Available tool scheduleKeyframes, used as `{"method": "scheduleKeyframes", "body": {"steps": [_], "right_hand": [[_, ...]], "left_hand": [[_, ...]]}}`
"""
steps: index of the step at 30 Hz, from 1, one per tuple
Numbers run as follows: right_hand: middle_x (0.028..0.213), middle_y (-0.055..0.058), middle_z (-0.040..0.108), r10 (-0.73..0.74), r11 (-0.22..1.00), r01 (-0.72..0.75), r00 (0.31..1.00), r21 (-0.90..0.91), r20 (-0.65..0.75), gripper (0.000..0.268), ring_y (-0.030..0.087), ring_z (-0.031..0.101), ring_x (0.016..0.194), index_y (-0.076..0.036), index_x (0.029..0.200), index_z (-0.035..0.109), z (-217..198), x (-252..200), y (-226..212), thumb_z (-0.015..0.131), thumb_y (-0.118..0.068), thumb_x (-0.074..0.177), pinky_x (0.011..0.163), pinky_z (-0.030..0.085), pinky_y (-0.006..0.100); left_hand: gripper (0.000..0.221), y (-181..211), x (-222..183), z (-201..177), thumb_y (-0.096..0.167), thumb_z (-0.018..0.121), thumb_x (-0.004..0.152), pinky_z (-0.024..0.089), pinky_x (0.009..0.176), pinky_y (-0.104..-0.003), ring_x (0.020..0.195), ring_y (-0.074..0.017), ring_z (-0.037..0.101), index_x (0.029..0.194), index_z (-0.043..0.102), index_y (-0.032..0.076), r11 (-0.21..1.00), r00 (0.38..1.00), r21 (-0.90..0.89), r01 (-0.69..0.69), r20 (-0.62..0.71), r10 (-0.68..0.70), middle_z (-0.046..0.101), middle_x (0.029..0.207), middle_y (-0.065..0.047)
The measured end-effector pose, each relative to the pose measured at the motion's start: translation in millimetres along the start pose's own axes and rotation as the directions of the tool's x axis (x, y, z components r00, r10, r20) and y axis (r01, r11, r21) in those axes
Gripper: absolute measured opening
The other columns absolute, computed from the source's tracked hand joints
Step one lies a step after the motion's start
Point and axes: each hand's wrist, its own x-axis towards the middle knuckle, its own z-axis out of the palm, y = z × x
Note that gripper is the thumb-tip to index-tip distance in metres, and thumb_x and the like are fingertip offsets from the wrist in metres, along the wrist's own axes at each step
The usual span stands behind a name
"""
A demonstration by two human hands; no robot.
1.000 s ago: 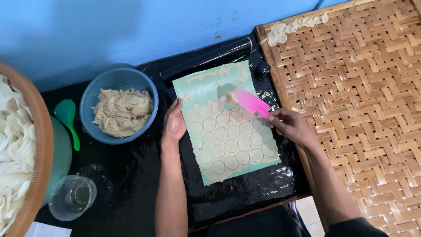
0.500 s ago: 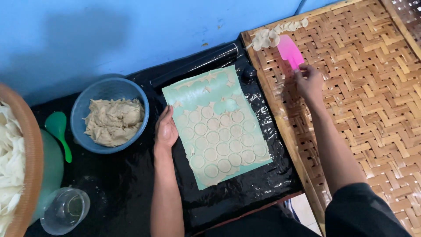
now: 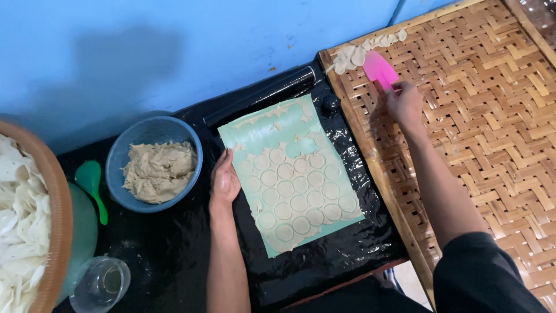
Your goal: Spreading thin circles of dough onto a sheet and transferring them to a woven drying mat.
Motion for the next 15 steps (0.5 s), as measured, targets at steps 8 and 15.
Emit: {"method": "scheduleKeyframes", "body": {"steps": [8,15], "right_hand": [[0.096,0.021,0.073,-0.257,0.911,0.195,0.957,-0.364,-0.131,0.024,0.042,0.071,0.075,-0.003,0.118,0.069,-48,-40,-56,0.068,-0.018,0.098,0.064,0.055,0.053],[0.085,0.017,0.074,-0.196,0.98,0.182,0.954,0.084,0.225,0.028,0.028,0.073,0.069,-0.005,0.12,0.07,-90,-169,-126,0.07,-0.023,0.099,0.063,0.055,0.041]], "left_hand": [[0.035,6,-5,10,0.018,0.061,0.103,0.036,0.116,-0.028,0.132,-0.0124,0.053,0.132,0.063,-0.001,0.999,0.999,-0.037,0.029,0.028,-0.028,0.063,0.136,-0.005],[0.031,-3,-1,-4,0.019,0.062,0.106,0.034,0.117,-0.028,0.133,-0.0125,0.051,0.13,0.063,-0.002,0.999,1.0,-0.032,0.006,0.03,-0.005,0.062,0.136,-0.005]]}}
